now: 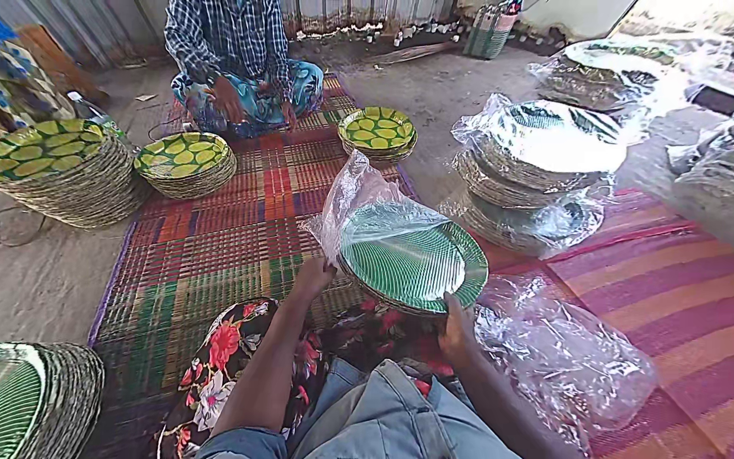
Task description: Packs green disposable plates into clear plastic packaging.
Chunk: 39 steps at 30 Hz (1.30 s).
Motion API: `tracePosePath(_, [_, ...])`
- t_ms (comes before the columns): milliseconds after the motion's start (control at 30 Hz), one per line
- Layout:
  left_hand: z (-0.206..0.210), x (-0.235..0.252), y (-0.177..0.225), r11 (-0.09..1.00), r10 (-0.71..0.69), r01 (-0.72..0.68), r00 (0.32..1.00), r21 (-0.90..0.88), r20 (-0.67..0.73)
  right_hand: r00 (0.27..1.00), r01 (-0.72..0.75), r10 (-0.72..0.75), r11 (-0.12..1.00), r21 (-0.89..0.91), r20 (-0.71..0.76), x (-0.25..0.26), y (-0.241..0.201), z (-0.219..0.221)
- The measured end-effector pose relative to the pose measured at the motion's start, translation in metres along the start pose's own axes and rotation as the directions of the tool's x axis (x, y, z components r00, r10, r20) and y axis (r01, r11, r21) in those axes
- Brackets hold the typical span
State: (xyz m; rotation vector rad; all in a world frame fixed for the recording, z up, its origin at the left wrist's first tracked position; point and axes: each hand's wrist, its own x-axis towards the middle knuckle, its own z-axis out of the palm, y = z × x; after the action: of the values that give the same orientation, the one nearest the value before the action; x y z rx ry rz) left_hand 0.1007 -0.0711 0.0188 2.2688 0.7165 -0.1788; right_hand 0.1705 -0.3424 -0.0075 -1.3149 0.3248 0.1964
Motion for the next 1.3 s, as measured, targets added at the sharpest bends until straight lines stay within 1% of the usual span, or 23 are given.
tracePosePath(33, [-0.002,-0.005,0.006,0.997,0.069,-0.07,0.992,-0.007,-0.109,1.0,0.026,-0.025,0.999,-0.026,0.006,0.0,0.003,0.001])
tracePosePath(67, [-0.001,-0.011,0.012,0.986,0.162,-0.164,0.957,0.012,-0.239,0.999,0.049,-0.048,0.998,-0.041,0.023,0.0,0.005,0.001])
tracePosePath(100, [0.004,-0.014,0.017,0.962,0.269,-0.268,0.897,0.052,-0.352,0.998,0.061,-0.059,0.997,-0.049,0.039,-0.002,0.007,0.003])
tracePosePath(167, [0.012,-0.015,0.024,0.903,0.421,-0.409,0.787,0.129,-0.451,0.997,0.049,-0.045,0.997,-0.06,0.065,-0.009,0.007,0.007])
tracePosePath(233, [0.017,-0.013,0.026,0.871,0.488,-0.449,0.735,0.201,-0.472,0.994,0.019,-0.01,0.996,-0.082,0.112,-0.018,0.006,0.01])
tracePosePath(300, [0.019,-0.012,0.024,0.847,0.531,-0.461,0.725,0.262,-0.439,0.99,-0.008,0.021,0.996,-0.093,0.14,-0.024,0.004,0.013])
tracePosePath(333, [0.02,-0.012,0.022,0.816,0.578,-0.488,0.697,0.311,-0.423,0.989,-0.029,0.041,0.995,-0.091,0.14,-0.026,0.002,0.016])
tracePosePath(367, [0.022,-0.011,0.02,0.765,0.643,-0.523,0.651,0.377,-0.403,0.988,-0.06,0.071,0.995,-0.085,0.135,-0.026,0.002,0.018])
tracePosePath(467, [0.028,-0.016,0.028,0.647,0.755,-0.6,0.589,0.471,-0.288,0.977,-0.187,0.187,0.982,-0.014,0.101,-0.023,-0.002,0.023])
tracePosePath(567, [0.034,-0.026,0.04,0.621,0.77,-0.617,0.594,0.483,-0.233,0.963,-0.265,0.256,0.957,0.12,0.09,-0.014,-0.004,0.029])
tracePosePath(700, [0.029,-0.044,0.054,0.715,0.658,-0.504,0.719,0.485,-0.223,0.97,-0.243,0.229,0.939,0.243,0.086,-0.006,-0.004,0.032])
tracePosePath(767, [0.029,-0.05,0.059,0.735,0.641,-0.514,0.739,0.442,-0.207,0.98,-0.194,0.176,0.946,0.261,0.089,-0.005,-0.007,0.036])
tracePosePath(800, [0.033,-0.052,0.062,0.726,0.664,-0.554,0.719,0.407,-0.205,0.985,-0.165,0.145,0.955,0.247,0.098,-0.007,-0.008,0.038])
tracePosePath(867, [0.045,-0.052,0.069,0.671,0.737,-0.652,0.636,0.352,-0.228,0.985,-0.116,0.089,0.975,0.187,0.147,-0.015,-0.007,0.041])
tracePosePath(900, [0.05,-0.052,0.073,0.641,0.766,-0.696,0.606,0.324,-0.214,0.981,-0.087,0.059,0.985,0.146,0.183,-0.021,-0.004,0.041])
tracePosePath(933, [0.053,-0.053,0.076,0.611,0.789,-0.731,0.589,0.304,-0.172,0.976,-0.066,0.041,0.992,0.111,0.212,-0.026,-0.001,0.04])
tracePosePath(1000, [0.049,-0.054,0.08,0.595,0.797,-0.76,0.599,0.262,-0.075,0.964,-0.05,0.033,0.997,0.058,0.262,-0.034,0.002,0.037])
tracePosePath(1033, [0.045,-0.054,0.079,0.596,0.801,-0.764,0.587,0.249,-0.116,0.955,-0.056,0.042,0.998,0.041,0.294,-0.037,0.002,0.033])
tracePosePath(1067, [0.039,-0.052,0.077,0.599,0.8,-0.756,0.558,0.263,-0.218,0.947,-0.062,0.051,0.998,0.025,0.316,-0.041,0.0,0.031])
tracePosePath(1100, [0.029,-0.048,0.075,0.631,0.772,-0.724,0.552,0.28,-0.315,0.941,-0.057,0.051,0.998,0.009,0.334,-0.043,-0.001,0.028])
tracePosePath(1167, [0.004,-0.034,0.071,0.714,0.692,-0.637,0.58,0.29,-0.428,0.922,-0.004,0.025,0.998,-0.057,0.386,-0.048,-0.004,0.02])
tracePosePath(1233, [-0.019,-0.016,0.068,0.76,0.637,-0.576,0.567,0.301,-0.523,0.892,0.136,-0.062,0.981,-0.136,0.447,-0.05,-0.007,0.011])
tracePosePath(1300, [-0.039,0.003,0.072,0.794,0.593,-0.504,0.52,0.34,-0.615,0.837,0.335,-0.198,0.922,-0.191,0.51,-0.051,-0.008,0.003])
